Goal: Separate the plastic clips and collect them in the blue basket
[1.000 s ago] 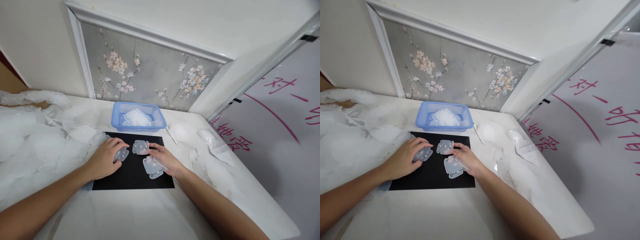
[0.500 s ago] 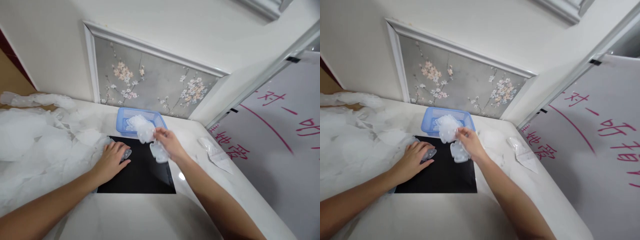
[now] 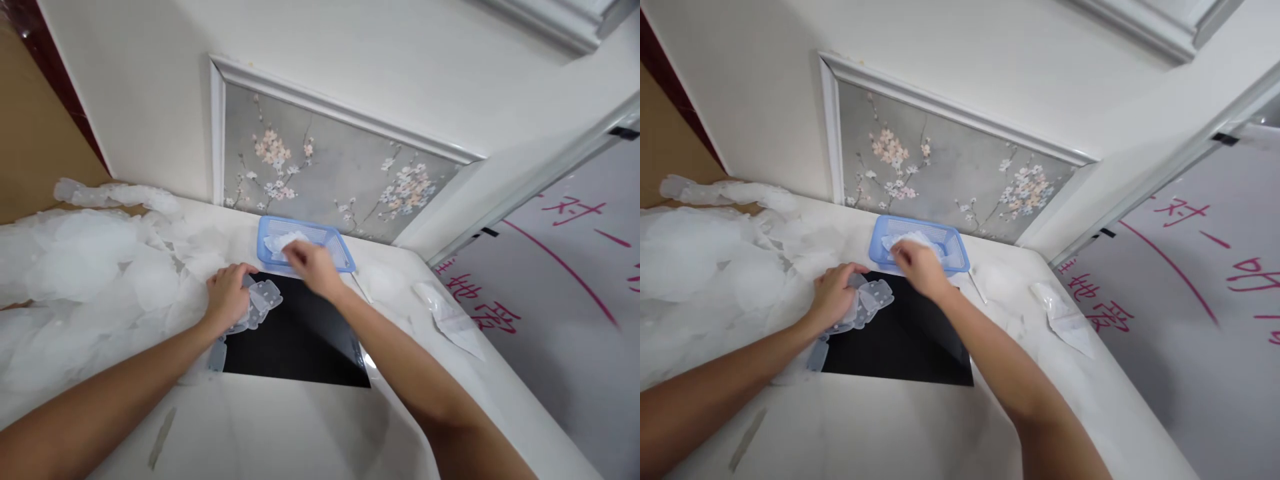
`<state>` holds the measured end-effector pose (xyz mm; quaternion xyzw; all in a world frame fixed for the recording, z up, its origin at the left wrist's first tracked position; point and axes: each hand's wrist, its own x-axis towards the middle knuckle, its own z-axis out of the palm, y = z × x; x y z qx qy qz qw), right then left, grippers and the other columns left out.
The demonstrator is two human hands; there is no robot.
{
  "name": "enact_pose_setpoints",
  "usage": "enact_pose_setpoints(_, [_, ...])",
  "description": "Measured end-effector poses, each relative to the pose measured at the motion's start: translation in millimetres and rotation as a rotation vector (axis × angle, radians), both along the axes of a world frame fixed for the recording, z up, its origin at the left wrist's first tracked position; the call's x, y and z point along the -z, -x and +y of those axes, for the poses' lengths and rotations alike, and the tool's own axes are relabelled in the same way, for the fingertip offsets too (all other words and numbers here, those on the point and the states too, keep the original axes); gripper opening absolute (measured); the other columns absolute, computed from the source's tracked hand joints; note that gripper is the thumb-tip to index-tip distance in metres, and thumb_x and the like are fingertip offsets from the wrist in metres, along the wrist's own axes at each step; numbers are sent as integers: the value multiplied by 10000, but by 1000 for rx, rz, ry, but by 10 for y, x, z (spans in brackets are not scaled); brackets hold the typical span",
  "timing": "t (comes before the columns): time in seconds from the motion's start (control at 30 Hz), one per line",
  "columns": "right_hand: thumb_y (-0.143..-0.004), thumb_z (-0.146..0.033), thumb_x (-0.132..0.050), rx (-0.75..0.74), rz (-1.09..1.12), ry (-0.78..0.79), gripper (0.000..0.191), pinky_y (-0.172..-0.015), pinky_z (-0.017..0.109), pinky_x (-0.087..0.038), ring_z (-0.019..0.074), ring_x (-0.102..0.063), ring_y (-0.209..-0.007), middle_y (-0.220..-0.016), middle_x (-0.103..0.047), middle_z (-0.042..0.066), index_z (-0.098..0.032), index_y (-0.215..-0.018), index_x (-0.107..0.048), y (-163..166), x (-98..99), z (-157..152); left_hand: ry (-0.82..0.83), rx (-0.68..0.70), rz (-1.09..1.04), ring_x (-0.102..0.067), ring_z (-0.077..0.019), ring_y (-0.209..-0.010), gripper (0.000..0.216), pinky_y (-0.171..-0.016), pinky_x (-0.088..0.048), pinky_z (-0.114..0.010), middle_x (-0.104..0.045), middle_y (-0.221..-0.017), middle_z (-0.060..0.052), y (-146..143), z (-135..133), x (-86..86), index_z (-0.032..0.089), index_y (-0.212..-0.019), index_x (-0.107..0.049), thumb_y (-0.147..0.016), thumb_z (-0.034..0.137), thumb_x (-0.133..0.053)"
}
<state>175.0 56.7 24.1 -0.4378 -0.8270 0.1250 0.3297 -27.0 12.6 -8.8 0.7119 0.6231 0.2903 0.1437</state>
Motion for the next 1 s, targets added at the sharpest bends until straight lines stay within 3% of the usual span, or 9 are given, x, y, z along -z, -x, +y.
enact_pose_setpoints(0.07, [-916, -294, -615, -290, -222, -66, 182, -852, 340, -471, 225, -646, -981, -1079, -718, 85, -201, -1066, -660, 87, 206, -257, 10, 53, -19, -581, -327, -1138, 460, -996, -365, -570, -695, -1143, -83, -17, 2, 16, 231, -1033, -640, -720, -12, -406])
enact_pose_setpoints(0.1, [-905, -302, -641, -307, -298, -106, 229, -854, 359, -470, 247, -634, -1035, -1172, -698, 110, -191, -1105, -651, 108, 302, -351, 13, 86, -28, -580, -320, -1149, 442, -1011, -364, -570, -688, -1157, -81, -27, -6, 13, 230, -1032, -637, -731, 1, -408])
enact_pose_setpoints(0.17, [-912, -230, -625, -281, -407, -164, 202, -836, 372, -468, 257, -631, -1040, -1220, -684, 128, -181, -1106, -651, 89, 448, -466, 18, 155, -45, -585, -291, -1157, 394, -1032, -389, -530, -674, -1160, -71, -42, -35, -7, 228, -1019, -632, -744, 33, -429])
enact_pose_setpoints(0.27, [-914, -103, -537, -230, -421, -192, 175, -818, 379, -461, 235, -648, -902, -1022, -736, 117, -173, -1001, -671, -86, 528, -542, -2, 345, -88, -591, -225, -1165, 400, -1040, -446, -401, -638, -1179, -51, -54, -112, -44, 226, -1047, -619, -723, 46, -469])
enact_pose_setpoints(0.4, [-871, -124, -517, -36, -10, 32, 175, -787, 367, -469, 214, -635, -802, -862, -719, 51, -203, -917, -666, -389, 512, -715, -98, 609, -2, -483, -248, -1325, 436, -1091, -416, -425, -536, -1354, -84, -88, -214, -11, 235, -1136, -619, -780, 36, -464])
enact_pose_setpoints(0.5, [-868, -287, -564, 133, 508, 439, 102, -691, 321, -495, 183, -614, -713, -779, -665, -2, -214, -875, -635, -521, 515, -872, -184, 499, 185, -337, -359, -1425, 330, -1110, -345, -570, -465, -1457, -145, -124, -230, 74, 216, -1178, -644, -876, 154, -524])
enact_pose_setpoints(0.63, [-766, -372, -699, 64, 996, 848, 232, -727, 331, -537, 184, -644, -764, -837, -671, 3, -217, -932, -650, -599, 528, -938, -109, 440, 265, -450, -379, -1337, 261, -1051, -382, -600, -562, -1384, -129, -115, -179, 138, 246, -1121, -694, -921, 312, -540])
enact_pose_setpoints(0.9, [-662, -139, -659, -81, 1204, 1095, 401, -834, 348, -532, 191, -664, -854, -903, -709, 23, -222, -1054, -688, -717, 490, -894, -110, 385, 15, -567, -298, -1223, 191, -1113, -320, -544, -692, -1193, -63, -171, -151, -115, 245, -798, -634, -892, 349, -505])
enact_pose_setpoints(1.0, [-643, -108, -637, -95, 1221, 1116, 436, -857, 353, -525, 196, -672, -876, -942, -725, 28, -221, -1063, -677, -731, 477, -888, -28, 293, -233, -615, -269, -1143, 169, -992, -463, -453, -701, -1166, -55, -232, -192, -192, 256, -863, -593, -901, 402, -516])
